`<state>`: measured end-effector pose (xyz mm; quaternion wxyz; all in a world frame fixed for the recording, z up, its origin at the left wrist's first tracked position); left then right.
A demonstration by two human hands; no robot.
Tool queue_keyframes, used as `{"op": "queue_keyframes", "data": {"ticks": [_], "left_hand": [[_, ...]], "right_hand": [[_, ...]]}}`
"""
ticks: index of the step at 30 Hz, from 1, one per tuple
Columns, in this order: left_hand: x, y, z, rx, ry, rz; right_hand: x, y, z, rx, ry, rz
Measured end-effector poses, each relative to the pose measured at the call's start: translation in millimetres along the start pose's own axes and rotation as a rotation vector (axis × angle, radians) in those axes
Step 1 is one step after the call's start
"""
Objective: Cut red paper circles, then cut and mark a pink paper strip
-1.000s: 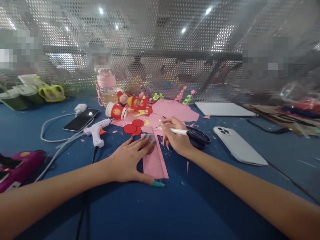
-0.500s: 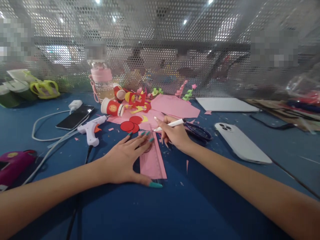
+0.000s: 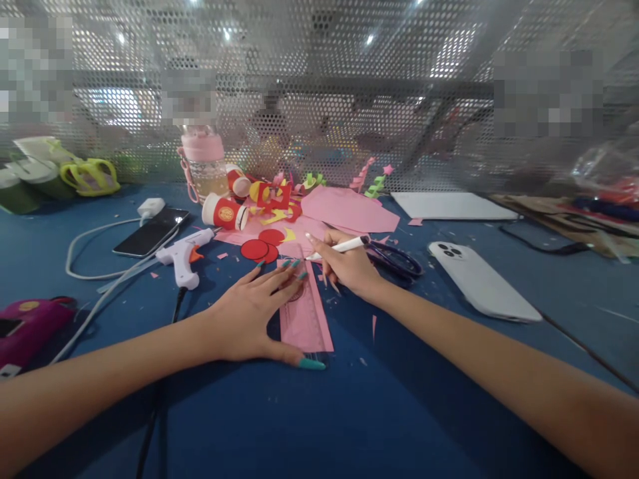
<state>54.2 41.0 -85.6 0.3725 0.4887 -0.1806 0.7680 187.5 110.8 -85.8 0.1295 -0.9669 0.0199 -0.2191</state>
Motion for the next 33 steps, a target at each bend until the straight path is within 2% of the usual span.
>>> {"op": "queue_keyframes", "data": {"ticks": [13, 26, 33], "left_hand": [[0.0, 1, 0, -0.022, -0.018, 0.019], [-0.8, 1, 1, -0.022, -0.020, 0.020], [0.1, 1, 3, -0.028, 0.001, 0.015]], "right_hand": [[-1, 9, -6, 0.016, 0.039, -0.039], [0, 29, -10, 0.000, 0.063, -0.074], [2, 49, -17, -0.005, 0.054, -0.107]]}}
Point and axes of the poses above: each hand's wrist, its own y-axis away from the middle knuckle, its own x-axis out of the back of the hand, z = x × y, the point moved 8 cm from there along -y, towards the middle knuckle, and after that the axes turned 15 degrees about y, right-handed, at the moved point
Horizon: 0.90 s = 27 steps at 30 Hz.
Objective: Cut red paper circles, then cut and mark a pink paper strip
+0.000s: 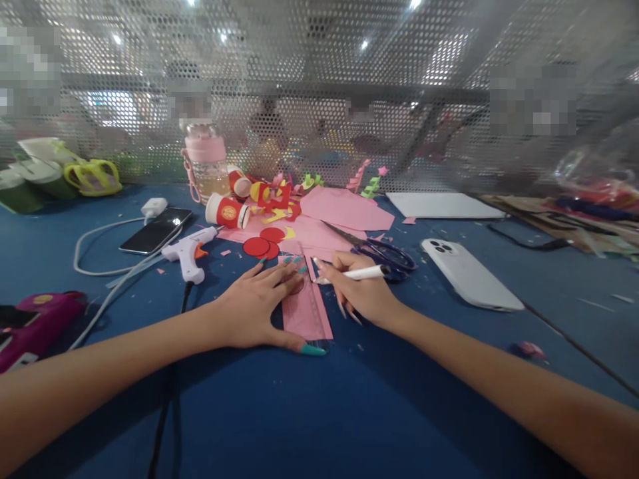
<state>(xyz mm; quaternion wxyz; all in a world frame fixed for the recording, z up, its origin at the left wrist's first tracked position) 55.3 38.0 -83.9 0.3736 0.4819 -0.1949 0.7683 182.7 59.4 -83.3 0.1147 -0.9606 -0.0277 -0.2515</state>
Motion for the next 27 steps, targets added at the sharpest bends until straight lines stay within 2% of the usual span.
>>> {"op": "queue_keyframes", "data": {"ticks": [9, 15, 22, 27], "left_hand": [[0.6, 0, -1, 0.009, -0.008, -0.009], [-0.7, 0, -2, 0.020, -0.025, -0.014], [-2.4, -1, -3, 0.029, -0.028, -0.033], [-2.7, -1, -3, 0.028, -0.025, -0.030]], "right_hand": [[2, 28, -8, 0.042, 0.079, -0.047], [1, 40, -14, 0.066, 0.109, -0.122], [1, 46, -23, 0.183, 0.208, -0.171], [-2, 45, -19, 0.188, 0.216, -0.233]]}}
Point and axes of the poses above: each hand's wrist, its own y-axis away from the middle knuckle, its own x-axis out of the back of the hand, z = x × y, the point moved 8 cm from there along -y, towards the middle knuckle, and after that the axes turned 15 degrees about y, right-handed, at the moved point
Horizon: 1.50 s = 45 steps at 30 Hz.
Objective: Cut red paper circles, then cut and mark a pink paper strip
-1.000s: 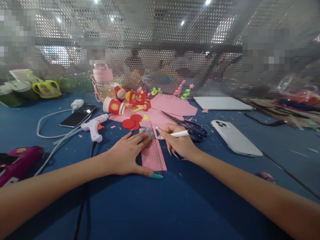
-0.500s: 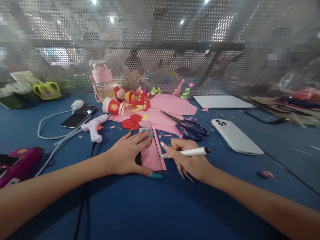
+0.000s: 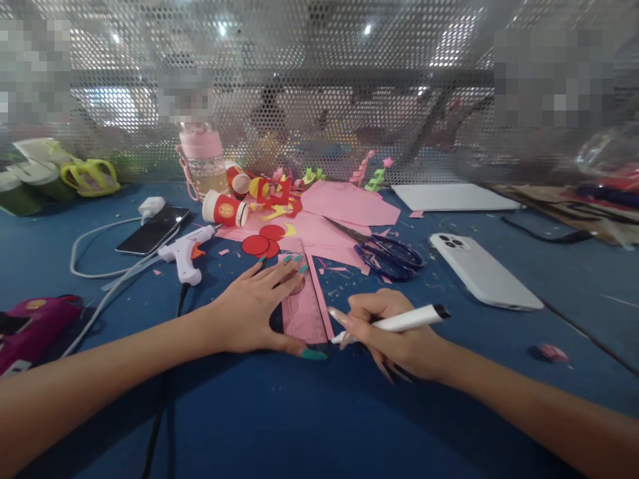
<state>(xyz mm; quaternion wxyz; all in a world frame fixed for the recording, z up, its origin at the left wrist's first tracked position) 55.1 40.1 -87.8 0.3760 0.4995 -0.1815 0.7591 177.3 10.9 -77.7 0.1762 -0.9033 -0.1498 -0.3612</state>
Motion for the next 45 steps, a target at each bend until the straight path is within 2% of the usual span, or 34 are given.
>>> {"op": "queue_keyframes", "data": {"ticks": [4, 9, 13, 21, 34, 39, 45], "left_hand": [[0.3, 0, 0, -0.010, -0.009, 0.003], [-0.2, 1, -2, -0.007, 0.009, 0.003], [0.8, 3, -2, -0.021, 0.025, 0.016], [0.8, 4, -1, -0.008, 0.014, -0.003], [1.3, 8, -1, -0.014, -0.034, 0.025], [1.3, 7, 0, -0.017, -0.050, 0.017], [1.0, 7, 0, -0.024, -0.026, 0.011]], "right_hand": [[-1, 1, -4, 0.031, -0.047, -0.019], [18, 4, 4, -0.020, -0.106, 0.234], [31, 5, 1, 0.098, -0.001, 0.369], [29, 3, -14, 0.281, 0.334, 0.339], [28, 0, 2, 0.128, 0.245, 0.282], [28, 3, 9, 0.021, 0.215, 0.266], [28, 1, 9, 0.053, 0.175, 0.284]]}}
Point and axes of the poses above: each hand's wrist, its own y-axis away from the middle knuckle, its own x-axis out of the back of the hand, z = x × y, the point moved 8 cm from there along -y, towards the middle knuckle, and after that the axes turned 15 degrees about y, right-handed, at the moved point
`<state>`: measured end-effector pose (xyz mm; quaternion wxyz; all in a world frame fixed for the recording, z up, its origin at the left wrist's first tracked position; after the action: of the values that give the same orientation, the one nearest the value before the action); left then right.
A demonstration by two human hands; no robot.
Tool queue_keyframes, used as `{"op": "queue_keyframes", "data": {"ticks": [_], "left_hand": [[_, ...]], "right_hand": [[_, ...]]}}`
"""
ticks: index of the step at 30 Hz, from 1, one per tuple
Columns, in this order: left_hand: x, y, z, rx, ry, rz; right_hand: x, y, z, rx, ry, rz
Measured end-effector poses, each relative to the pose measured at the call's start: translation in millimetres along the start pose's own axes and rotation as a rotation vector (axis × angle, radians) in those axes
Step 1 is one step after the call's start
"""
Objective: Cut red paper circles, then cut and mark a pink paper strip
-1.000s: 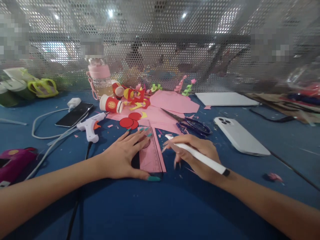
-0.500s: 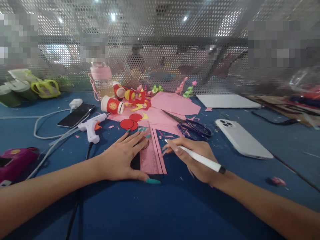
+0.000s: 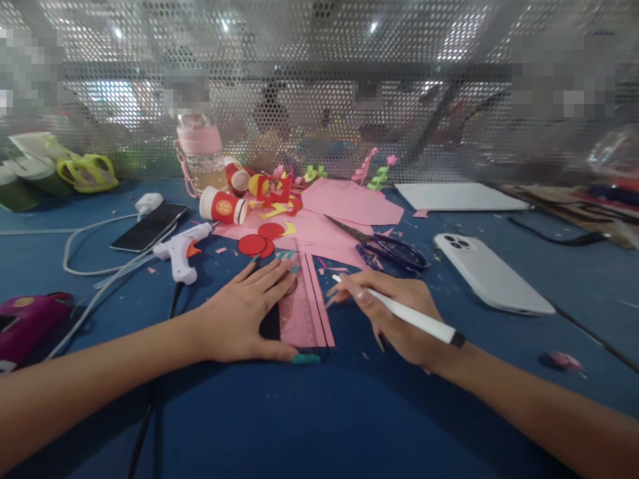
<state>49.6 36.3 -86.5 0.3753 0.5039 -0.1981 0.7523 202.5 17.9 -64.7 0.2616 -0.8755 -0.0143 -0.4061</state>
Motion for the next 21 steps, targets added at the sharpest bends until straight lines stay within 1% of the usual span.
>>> {"op": "queue_keyframes", "data": {"ticks": [2, 6, 16, 21], "left_hand": [[-0.7, -0.6, -0.2, 0.000, 0.010, -0.015], [-1.8, -1.0, -2.0, 0.012, 0.014, -0.044], [-0.7, 0.5, -3.8, 0.010, 0.052, -0.010], [-1.3, 0.0, -3.5, 0.011, 0.038, -0.021]], "right_hand": [[0.7, -0.7, -0.5, 0.014, 0.002, 0.015], [-1.2, -1.0, 2.8, -0.034, 0.003, -0.021], [-2.6, -2.0, 4.3, -0.044, -0.008, -0.030], [-2.5, -1.7, 5.2, -0.060, -0.019, -0.037]]}}
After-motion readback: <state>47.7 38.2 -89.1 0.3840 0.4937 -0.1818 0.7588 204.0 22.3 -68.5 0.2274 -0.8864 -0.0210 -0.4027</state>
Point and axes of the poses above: each hand's wrist, its own y-axis away from the middle knuckle, its own x-axis out of the back of the hand, z = x × y, the point moved 8 cm from there along -y, towards the middle knuckle, and after that the axes turned 15 degrees about y, right-handed, at the moved point
